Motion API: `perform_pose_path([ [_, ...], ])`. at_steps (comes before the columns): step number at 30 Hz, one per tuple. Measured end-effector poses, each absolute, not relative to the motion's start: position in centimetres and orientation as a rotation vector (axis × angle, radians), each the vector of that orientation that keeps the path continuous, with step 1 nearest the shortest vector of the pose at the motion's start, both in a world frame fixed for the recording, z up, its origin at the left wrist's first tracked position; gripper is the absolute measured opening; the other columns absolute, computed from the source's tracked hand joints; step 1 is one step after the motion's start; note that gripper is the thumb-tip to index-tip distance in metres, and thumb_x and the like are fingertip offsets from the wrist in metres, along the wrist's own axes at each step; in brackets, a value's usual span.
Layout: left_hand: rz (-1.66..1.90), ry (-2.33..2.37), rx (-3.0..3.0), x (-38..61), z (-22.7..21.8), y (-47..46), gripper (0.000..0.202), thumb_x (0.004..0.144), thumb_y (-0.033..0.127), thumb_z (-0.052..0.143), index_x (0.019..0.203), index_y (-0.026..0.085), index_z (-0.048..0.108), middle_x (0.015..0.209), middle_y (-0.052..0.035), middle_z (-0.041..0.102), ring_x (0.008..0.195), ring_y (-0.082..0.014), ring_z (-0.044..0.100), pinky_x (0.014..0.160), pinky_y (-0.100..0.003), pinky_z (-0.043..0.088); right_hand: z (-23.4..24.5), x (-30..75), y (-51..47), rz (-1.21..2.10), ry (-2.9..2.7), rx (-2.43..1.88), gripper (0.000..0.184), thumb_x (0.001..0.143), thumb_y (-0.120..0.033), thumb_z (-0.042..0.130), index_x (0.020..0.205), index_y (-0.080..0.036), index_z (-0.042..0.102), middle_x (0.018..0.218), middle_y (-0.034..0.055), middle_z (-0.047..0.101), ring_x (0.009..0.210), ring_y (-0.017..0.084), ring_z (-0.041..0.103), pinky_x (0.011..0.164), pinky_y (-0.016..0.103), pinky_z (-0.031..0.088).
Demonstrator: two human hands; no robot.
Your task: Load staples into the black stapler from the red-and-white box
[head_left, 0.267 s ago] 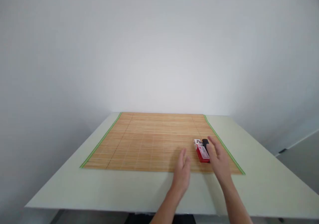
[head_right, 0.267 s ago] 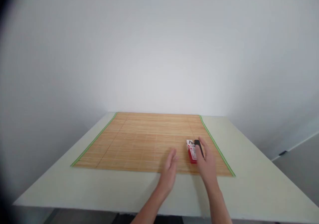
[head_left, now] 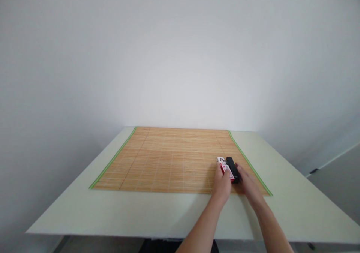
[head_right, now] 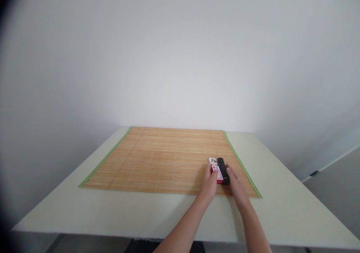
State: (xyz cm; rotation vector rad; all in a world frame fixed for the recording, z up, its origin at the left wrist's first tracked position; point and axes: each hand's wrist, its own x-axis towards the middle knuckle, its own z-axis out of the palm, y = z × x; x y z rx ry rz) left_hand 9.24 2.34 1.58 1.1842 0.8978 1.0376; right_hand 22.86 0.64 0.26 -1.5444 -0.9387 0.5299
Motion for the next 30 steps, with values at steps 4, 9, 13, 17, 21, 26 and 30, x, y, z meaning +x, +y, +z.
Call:
perform_pose_path([
  [4, 1.044, 0.998, 1.227, 8.1, 1.2, 2.9, 0.068, 0.095, 0.033, 0.048, 0.159, 0.018, 0.030, 0.160, -0.0108, 0.042, 0.148, -0.0215, 0.039, 0.123, -0.034, 0.026, -0.5, 19.7, 1.2, 0.713, -0.904, -1.531, 0.064, 0.083, -0.062, 0.060, 0.135, -0.024, 0.066, 0.140, 0.0047, 0.064, 0.137, 0.029, 0.053, 0.123, 0.047, 0.031],
  [9, 1.111, 1.189, 1.370, -0.3, 1.1, 3.7, 0.058, 0.097, 0.034, 0.045, 0.153, 0.020, 0.039, 0.156, -0.0101, 0.047, 0.144, -0.0223, 0.045, 0.121, -0.037, 0.032, -0.8, 11.2, 2.7, 0.853, -1.015, -1.384, 0.066, 0.087, -0.062, 0.058, 0.140, -0.022, 0.062, 0.142, 0.0058, 0.062, 0.136, 0.029, 0.055, 0.121, 0.048, 0.035],
  [13, 1.124, 1.309, 1.508, -7.4, 2.0, 4.4, 0.049, 0.098, 0.029, 0.044, 0.146, 0.021, 0.047, 0.146, -0.0088, 0.058, 0.132, -0.0225, 0.057, 0.111, -0.038, 0.045, -0.7, 4.6, 3.6, 0.849, -1.192, -1.326, 0.067, 0.092, -0.062, 0.052, 0.147, -0.025, 0.055, 0.147, 0.0056, 0.058, 0.139, 0.028, 0.051, 0.121, 0.048, 0.035],
  [17, 1.088, 1.225, 1.630, -10.1, 2.3, 4.2, 0.051, 0.094, 0.031, 0.054, 0.145, 0.022, 0.048, 0.135, -0.0084, 0.066, 0.119, -0.0232, 0.065, 0.103, -0.038, 0.052, -1.1, 2.9, 3.7, 0.805, -1.225, -1.386, 0.070, 0.095, -0.064, 0.047, 0.150, -0.022, 0.050, 0.154, 0.0067, 0.050, 0.145, 0.027, 0.044, 0.124, 0.048, 0.030],
  [21, 1.168, 1.427, 1.826, -10.7, 1.6, 3.6, 0.075, 0.078, 0.030, 0.073, 0.147, 0.021, 0.045, 0.146, -0.0125, 0.055, 0.135, -0.0299, 0.051, 0.114, -0.045, 0.041, -1.9, 3.9, 3.1, 0.769, -1.192, -1.422, 0.072, 0.097, -0.067, 0.041, 0.152, -0.021, 0.047, 0.158, 0.0069, 0.044, 0.147, 0.026, 0.041, 0.124, 0.046, 0.029],
  [26, 1.147, 1.526, 1.945, -12.1, 1.1, 3.1, 0.062, 0.080, 0.031, 0.071, 0.139, 0.025, 0.052, 0.134, -0.0087, 0.061, 0.125, -0.0269, 0.057, 0.109, -0.042, 0.045, -2.2, 4.3, 2.9, 0.776, -1.203, -1.370, 0.070, 0.099, -0.065, 0.039, 0.153, -0.022, 0.045, 0.159, 0.0061, 0.043, 0.148, 0.024, 0.039, 0.124, 0.045, 0.030],
  [30, 1.140, 1.555, 2.002, -13.1, 1.5, 2.8, 0.050, 0.086, 0.025, 0.061, 0.136, 0.026, 0.054, 0.129, -0.0061, 0.063, 0.120, -0.0231, 0.059, 0.106, -0.037, 0.046, -2.3, 4.3, 3.0, 0.789, -1.195, -1.374, 0.070, 0.100, -0.064, 0.036, 0.154, -0.022, 0.042, 0.159, 0.0066, 0.044, 0.147, 0.024, 0.041, 0.121, 0.044, 0.035],
])
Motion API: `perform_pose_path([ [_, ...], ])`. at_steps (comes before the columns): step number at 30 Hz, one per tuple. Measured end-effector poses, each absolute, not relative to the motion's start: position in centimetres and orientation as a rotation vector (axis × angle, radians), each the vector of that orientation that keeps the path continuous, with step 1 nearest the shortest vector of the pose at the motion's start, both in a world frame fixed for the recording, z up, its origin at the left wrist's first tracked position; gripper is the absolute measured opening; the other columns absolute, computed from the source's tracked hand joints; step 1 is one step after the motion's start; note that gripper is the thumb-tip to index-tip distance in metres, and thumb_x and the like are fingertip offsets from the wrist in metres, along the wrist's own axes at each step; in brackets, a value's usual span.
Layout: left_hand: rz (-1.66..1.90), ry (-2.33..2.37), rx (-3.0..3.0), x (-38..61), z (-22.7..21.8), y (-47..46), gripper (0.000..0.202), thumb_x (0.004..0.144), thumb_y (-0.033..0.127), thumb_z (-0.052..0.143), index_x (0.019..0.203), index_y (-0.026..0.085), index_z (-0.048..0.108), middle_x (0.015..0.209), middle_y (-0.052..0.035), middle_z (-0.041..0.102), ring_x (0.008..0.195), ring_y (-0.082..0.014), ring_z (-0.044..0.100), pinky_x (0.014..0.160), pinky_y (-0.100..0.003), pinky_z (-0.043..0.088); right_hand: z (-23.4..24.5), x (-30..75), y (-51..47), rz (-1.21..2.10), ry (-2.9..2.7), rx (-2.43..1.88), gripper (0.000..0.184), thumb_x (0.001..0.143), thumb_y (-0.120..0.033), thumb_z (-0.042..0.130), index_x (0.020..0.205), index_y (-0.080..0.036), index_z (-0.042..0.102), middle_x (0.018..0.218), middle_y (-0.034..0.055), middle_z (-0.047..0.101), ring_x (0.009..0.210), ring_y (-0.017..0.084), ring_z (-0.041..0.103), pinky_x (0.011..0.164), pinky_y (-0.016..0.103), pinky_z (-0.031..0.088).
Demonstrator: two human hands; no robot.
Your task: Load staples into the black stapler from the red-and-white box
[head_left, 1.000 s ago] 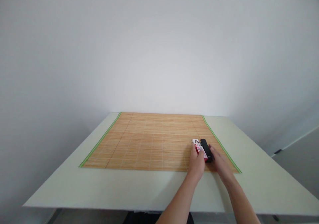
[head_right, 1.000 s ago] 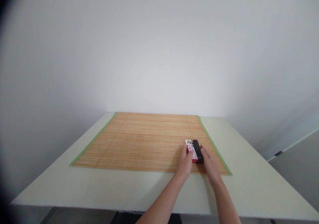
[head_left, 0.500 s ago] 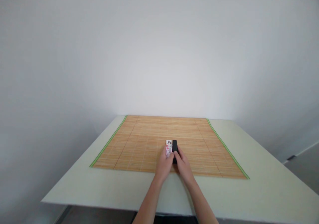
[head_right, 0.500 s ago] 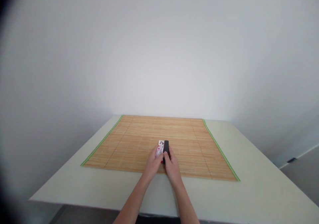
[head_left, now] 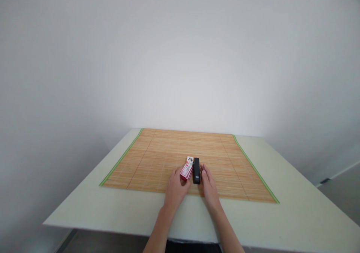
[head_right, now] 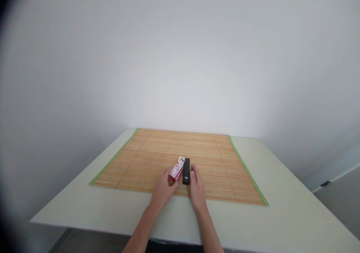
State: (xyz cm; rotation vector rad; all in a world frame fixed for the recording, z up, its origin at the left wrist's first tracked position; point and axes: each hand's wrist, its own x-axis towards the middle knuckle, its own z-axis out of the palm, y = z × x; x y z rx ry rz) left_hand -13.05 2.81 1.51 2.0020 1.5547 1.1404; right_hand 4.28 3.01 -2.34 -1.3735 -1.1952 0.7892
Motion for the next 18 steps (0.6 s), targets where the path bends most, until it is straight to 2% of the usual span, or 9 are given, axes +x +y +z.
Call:
perform_pose_path([
  [3, 1.103, 1.674, 2.023, -13.2, 2.0, 2.5, 0.047, 0.086, 0.025, 0.061, 0.132, 0.026, 0.056, 0.125, -0.0071, 0.064, 0.117, -0.0252, 0.060, 0.102, -0.038, 0.047, -2.4, 4.3, 3.1, 0.810, -1.185, -1.352, 0.069, 0.100, -0.064, 0.036, 0.155, -0.022, 0.040, 0.159, 0.0069, 0.043, 0.147, 0.023, 0.041, 0.120, 0.044, 0.037],
  [9, 1.142, 1.846, 2.011, -15.1, 2.1, 3.2, 0.030, 0.091, 0.038, 0.060, 0.117, 0.025, 0.063, 0.114, -0.0073, 0.066, 0.109, -0.0261, 0.061, 0.097, -0.038, 0.048, -2.4, 4.3, 3.0, 0.857, -1.136, -1.296, 0.069, 0.098, -0.063, 0.043, 0.153, -0.021, 0.044, 0.159, 0.0083, 0.043, 0.147, 0.025, 0.041, 0.121, 0.046, 0.035],
  [14, 1.096, 2.078, 1.927, -19.2, 2.2, 6.7, 0.032, 0.091, 0.041, 0.060, 0.116, 0.023, 0.067, 0.110, -0.0080, 0.066, 0.107, -0.0267, 0.061, 0.096, -0.039, 0.046, -2.0, 3.9, 3.0, 0.928, -1.015, -1.202, 0.071, 0.091, -0.063, 0.059, 0.149, -0.023, 0.051, 0.157, 0.0087, 0.047, 0.146, 0.026, 0.042, 0.123, 0.044, 0.030],
  [18, 1.133, 2.122, 1.916, -21.3, 2.1, 7.4, 0.035, 0.091, 0.043, 0.060, 0.119, 0.024, 0.069, 0.114, -0.0080, 0.065, 0.108, -0.0268, 0.060, 0.095, -0.038, 0.046, -1.2, 3.4, 2.8, 0.972, -0.942, -1.101, 0.075, 0.087, -0.061, 0.067, 0.150, -0.025, 0.049, 0.155, 0.0094, 0.049, 0.144, 0.027, 0.045, 0.124, 0.044, 0.029],
])
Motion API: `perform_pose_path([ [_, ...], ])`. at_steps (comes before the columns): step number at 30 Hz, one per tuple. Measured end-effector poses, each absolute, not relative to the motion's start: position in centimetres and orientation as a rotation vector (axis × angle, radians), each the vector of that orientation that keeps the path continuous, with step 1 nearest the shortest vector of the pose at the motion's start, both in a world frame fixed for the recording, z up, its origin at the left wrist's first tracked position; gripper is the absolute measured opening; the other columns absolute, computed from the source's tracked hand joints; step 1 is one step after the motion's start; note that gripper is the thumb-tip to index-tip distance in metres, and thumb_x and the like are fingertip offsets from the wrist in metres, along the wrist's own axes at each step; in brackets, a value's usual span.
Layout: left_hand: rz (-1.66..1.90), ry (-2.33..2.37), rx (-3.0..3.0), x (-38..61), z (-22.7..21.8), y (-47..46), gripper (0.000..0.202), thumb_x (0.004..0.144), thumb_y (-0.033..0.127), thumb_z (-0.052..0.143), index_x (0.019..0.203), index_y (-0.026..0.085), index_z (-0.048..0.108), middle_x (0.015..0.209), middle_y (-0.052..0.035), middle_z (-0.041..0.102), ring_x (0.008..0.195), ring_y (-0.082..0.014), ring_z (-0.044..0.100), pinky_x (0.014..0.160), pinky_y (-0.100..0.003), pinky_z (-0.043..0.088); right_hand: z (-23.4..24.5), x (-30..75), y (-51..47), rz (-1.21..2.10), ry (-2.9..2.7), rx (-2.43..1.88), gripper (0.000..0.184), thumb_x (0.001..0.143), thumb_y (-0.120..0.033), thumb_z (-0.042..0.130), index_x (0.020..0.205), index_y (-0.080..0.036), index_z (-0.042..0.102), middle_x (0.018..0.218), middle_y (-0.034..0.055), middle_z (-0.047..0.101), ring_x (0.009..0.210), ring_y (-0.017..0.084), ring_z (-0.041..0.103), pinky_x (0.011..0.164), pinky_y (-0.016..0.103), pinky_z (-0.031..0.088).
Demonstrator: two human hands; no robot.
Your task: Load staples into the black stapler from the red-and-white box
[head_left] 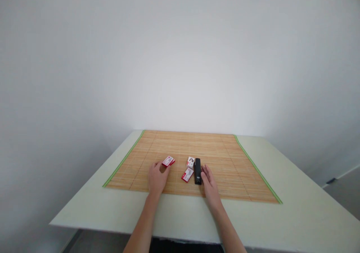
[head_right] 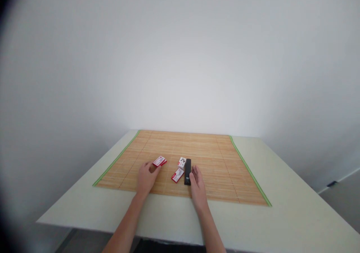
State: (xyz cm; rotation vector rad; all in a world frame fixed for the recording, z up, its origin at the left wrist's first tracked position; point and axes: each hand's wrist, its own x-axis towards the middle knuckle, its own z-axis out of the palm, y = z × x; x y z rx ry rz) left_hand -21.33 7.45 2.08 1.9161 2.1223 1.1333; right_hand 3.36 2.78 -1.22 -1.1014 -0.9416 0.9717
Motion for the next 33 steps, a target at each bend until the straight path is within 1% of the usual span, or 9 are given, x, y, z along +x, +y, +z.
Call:
perform_pose_path([
  [7, 1.081, 2.307, 1.896, -23.0, 0.4, 1.5, 0.037, 0.092, 0.046, 0.060, 0.123, 0.028, 0.068, 0.124, -0.0089, 0.061, 0.114, -0.0316, 0.057, 0.096, -0.045, 0.045, -1.8, 3.2, 2.9, 0.999, -0.936, -1.059, 0.082, 0.087, -0.059, 0.068, 0.156, -0.027, 0.037, 0.159, 0.0100, 0.043, 0.147, 0.026, 0.041, 0.125, 0.047, 0.027],
  [11, 1.063, 2.328, 1.962, -20.0, 1.5, -0.1, 0.049, 0.094, 0.043, 0.059, 0.139, 0.026, 0.056, 0.140, -0.0125, 0.053, 0.125, -0.0350, 0.049, 0.101, -0.051, 0.041, -2.6, 3.1, 3.5, 1.005, -0.947, -1.039, 0.088, 0.084, -0.056, 0.072, 0.157, -0.026, 0.033, 0.159, 0.0118, 0.043, 0.147, 0.026, 0.040, 0.124, 0.048, 0.030],
  [13, 1.066, 2.119, 2.140, -17.4, 2.1, 0.1, 0.049, 0.096, 0.041, 0.056, 0.143, 0.028, 0.052, 0.144, -0.0108, 0.051, 0.130, -0.0326, 0.046, 0.108, -0.049, 0.036, -2.8, 3.0, 3.7, 0.983, -0.967, -1.061, 0.089, 0.083, -0.055, 0.073, 0.156, -0.024, 0.034, 0.159, 0.0127, 0.043, 0.147, 0.027, 0.041, 0.123, 0.047, 0.033],
  [16, 0.960, 1.803, 2.294, -14.0, 2.6, 1.2, 0.049, 0.096, 0.042, 0.056, 0.143, 0.029, 0.052, 0.140, -0.0088, 0.055, 0.128, -0.0310, 0.047, 0.107, -0.046, 0.037, -2.8, 2.7, 3.7, 0.896, -1.056, -1.141, 0.089, 0.081, -0.054, 0.075, 0.155, -0.022, 0.036, 0.158, 0.0133, 0.044, 0.145, 0.028, 0.044, 0.120, 0.046, 0.038],
  [19, 0.854, 1.707, 2.295, -12.9, 2.5, 2.0, 0.043, 0.096, 0.037, 0.053, 0.138, 0.026, 0.056, 0.130, -0.0100, 0.059, 0.120, -0.0301, 0.051, 0.102, -0.044, 0.040, -2.6, 2.5, 3.5, 0.720, -1.172, -1.287, 0.087, 0.079, -0.052, 0.075, 0.151, -0.019, 0.041, 0.154, 0.0153, 0.048, 0.142, 0.031, 0.047, 0.117, 0.048, 0.040],
  [23, 0.796, 1.600, 2.329, -14.0, 2.1, 1.6, 0.038, 0.090, 0.028, 0.058, 0.128, 0.026, 0.060, 0.122, -0.0076, 0.060, 0.117, -0.0279, 0.051, 0.103, -0.042, 0.039, -2.3, 2.6, 3.3, 0.398, -1.273, -1.439, 0.068, 0.081, -0.047, 0.071, 0.138, -0.015, 0.052, 0.148, 0.0189, 0.051, 0.140, 0.033, 0.046, 0.118, 0.050, 0.036],
  [25, 0.789, 1.522, 2.346, -14.4, 2.2, 1.3, 0.036, 0.088, 0.031, 0.062, 0.123, 0.027, 0.062, 0.121, -0.0068, 0.061, 0.117, -0.0275, 0.051, 0.104, -0.041, 0.038, -2.0, 3.0, 3.2, 0.301, -1.309, -1.471, 0.052, 0.083, -0.042, 0.067, 0.126, -0.015, 0.059, 0.143, 0.0194, 0.053, 0.138, 0.033, 0.047, 0.117, 0.049, 0.036],
  [28, 0.797, 1.444, 2.347, -13.8, 2.7, 2.1, 0.037, 0.092, 0.040, 0.058, 0.126, 0.027, 0.061, 0.125, -0.0079, 0.060, 0.120, -0.0275, 0.051, 0.105, -0.041, 0.038, -1.4, 4.1, 2.7, 0.250, -1.351, -1.498, 0.032, 0.084, -0.037, 0.063, 0.109, -0.018, 0.063, 0.133, 0.0180, 0.057, 0.131, 0.032, 0.052, 0.113, 0.046, 0.041],
  [33, 0.792, 1.463, 2.335, -11.7, 3.4, 5.5, 0.041, 0.099, 0.038, 0.048, 0.137, 0.027, 0.057, 0.130, -0.0091, 0.060, 0.123, -0.0264, 0.052, 0.107, -0.041, 0.039, -0.9, 7.0, 1.4, 0.243, -1.418, -1.500, 0.026, 0.088, -0.034, 0.059, 0.108, -0.020, 0.066, 0.122, 0.0144, 0.064, 0.117, 0.029, 0.060, 0.106, 0.044, 0.046],
])
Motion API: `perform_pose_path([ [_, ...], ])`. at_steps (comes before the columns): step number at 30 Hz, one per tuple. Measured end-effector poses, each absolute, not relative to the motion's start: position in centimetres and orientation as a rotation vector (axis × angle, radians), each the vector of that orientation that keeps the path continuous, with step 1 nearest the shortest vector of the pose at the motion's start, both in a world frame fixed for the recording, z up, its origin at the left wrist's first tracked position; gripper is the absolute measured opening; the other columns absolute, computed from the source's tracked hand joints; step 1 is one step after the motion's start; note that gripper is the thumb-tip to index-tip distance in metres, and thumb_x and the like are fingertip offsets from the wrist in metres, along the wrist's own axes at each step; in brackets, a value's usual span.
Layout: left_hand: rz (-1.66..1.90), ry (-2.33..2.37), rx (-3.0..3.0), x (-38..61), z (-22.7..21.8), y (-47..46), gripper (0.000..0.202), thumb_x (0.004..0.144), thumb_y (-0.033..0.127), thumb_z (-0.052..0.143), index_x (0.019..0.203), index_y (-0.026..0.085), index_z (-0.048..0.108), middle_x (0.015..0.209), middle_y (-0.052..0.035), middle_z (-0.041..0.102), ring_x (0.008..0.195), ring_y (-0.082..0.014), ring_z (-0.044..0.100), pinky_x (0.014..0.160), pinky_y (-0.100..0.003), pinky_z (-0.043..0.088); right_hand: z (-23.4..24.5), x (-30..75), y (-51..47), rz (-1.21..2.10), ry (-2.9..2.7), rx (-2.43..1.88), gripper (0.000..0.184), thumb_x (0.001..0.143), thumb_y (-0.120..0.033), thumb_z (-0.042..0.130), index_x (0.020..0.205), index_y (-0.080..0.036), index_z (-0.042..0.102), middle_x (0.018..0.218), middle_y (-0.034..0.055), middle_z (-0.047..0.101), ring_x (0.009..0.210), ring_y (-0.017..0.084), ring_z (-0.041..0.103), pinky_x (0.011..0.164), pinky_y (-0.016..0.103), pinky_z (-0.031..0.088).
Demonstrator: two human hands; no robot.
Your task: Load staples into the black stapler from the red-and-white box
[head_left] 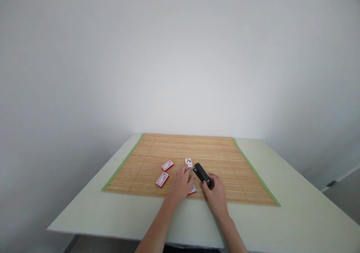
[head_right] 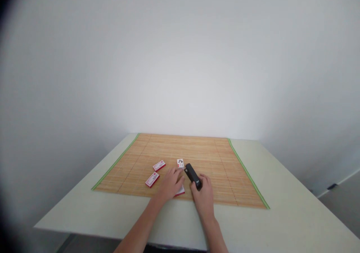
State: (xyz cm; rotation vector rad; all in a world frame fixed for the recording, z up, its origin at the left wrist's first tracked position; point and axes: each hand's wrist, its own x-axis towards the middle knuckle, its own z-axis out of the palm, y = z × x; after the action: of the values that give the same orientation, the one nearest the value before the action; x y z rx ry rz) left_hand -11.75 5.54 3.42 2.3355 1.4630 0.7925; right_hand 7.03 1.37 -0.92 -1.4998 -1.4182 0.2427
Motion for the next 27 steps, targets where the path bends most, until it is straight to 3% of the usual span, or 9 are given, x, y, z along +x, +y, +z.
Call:
perform_pose_path([
  [3, 0.839, 1.491, 2.299, -11.7, 3.2, 6.0, 0.045, 0.101, 0.037, 0.044, 0.144, 0.027, 0.051, 0.128, -0.0092, 0.061, 0.120, -0.0254, 0.055, 0.104, -0.040, 0.042, -0.8, 8.7, 1.0, 0.313, -1.498, -1.437, 0.029, 0.088, -0.032, 0.059, 0.113, -0.020, 0.068, 0.119, 0.0128, 0.066, 0.113, 0.028, 0.062, 0.104, 0.044, 0.048],
  [6, 0.905, 1.521, 2.279, -12.5, 2.6, 4.5, 0.040, 0.104, 0.037, 0.038, 0.135, 0.025, 0.060, 0.124, -0.0093, 0.063, 0.117, -0.0253, 0.057, 0.103, -0.041, 0.044, -0.2, 9.6, 1.6, 0.450, -1.597, -1.356, 0.032, 0.086, -0.032, 0.062, 0.114, -0.021, 0.071, 0.121, 0.0112, 0.067, 0.115, 0.027, 0.062, 0.106, 0.042, 0.047],
  [14, 1.012, 1.689, 2.252, -14.7, 1.5, 0.1, 0.041, 0.104, 0.038, 0.039, 0.133, 0.022, 0.062, 0.138, -0.0095, 0.061, 0.128, -0.0287, 0.052, 0.111, -0.050, 0.039, 3.8, 8.4, 5.4, 0.807, -1.833, -1.196, 0.032, 0.077, -0.026, 0.067, 0.107, -0.021, 0.076, 0.117, 0.0076, 0.071, 0.115, 0.026, 0.062, 0.108, 0.044, 0.044],
  [19, 0.993, 1.720, 2.269, -15.0, 1.7, -0.8, 0.040, 0.104, 0.038, 0.039, 0.133, 0.025, 0.063, 0.140, -0.0086, 0.062, 0.129, -0.0290, 0.052, 0.111, -0.051, 0.039, 5.2, 6.1, 7.1, 0.769, -2.031, -1.228, 0.019, 0.070, -0.022, 0.073, 0.088, -0.018, 0.077, 0.100, 0.0050, 0.073, 0.091, 0.024, 0.065, 0.089, 0.037, 0.051],
  [23, 0.971, 1.724, 2.285, -14.7, 2.1, -1.2, 0.038, 0.103, 0.037, 0.041, 0.132, 0.030, 0.064, 0.144, -0.0065, 0.059, 0.130, -0.0297, 0.051, 0.110, -0.051, 0.039, 6.0, 2.3, 7.2, 0.644, -2.037, -1.233, 0.026, 0.068, -0.026, 0.080, 0.093, -0.021, 0.077, 0.109, 0.0051, 0.069, 0.104, 0.025, 0.059, 0.096, 0.038, 0.045],
  [27, 0.979, 1.751, 2.269, -14.6, 2.1, -1.3, 0.038, 0.103, 0.033, 0.040, 0.132, 0.031, 0.065, 0.143, -0.0060, 0.060, 0.130, -0.0301, 0.052, 0.110, -0.051, 0.038, 7.8, 1.1, 6.7, 0.403, -2.030, -1.253, 0.013, 0.072, -0.025, 0.078, 0.084, -0.022, 0.075, 0.104, 0.0063, 0.065, 0.104, 0.025, 0.055, 0.094, 0.036, 0.043],
])
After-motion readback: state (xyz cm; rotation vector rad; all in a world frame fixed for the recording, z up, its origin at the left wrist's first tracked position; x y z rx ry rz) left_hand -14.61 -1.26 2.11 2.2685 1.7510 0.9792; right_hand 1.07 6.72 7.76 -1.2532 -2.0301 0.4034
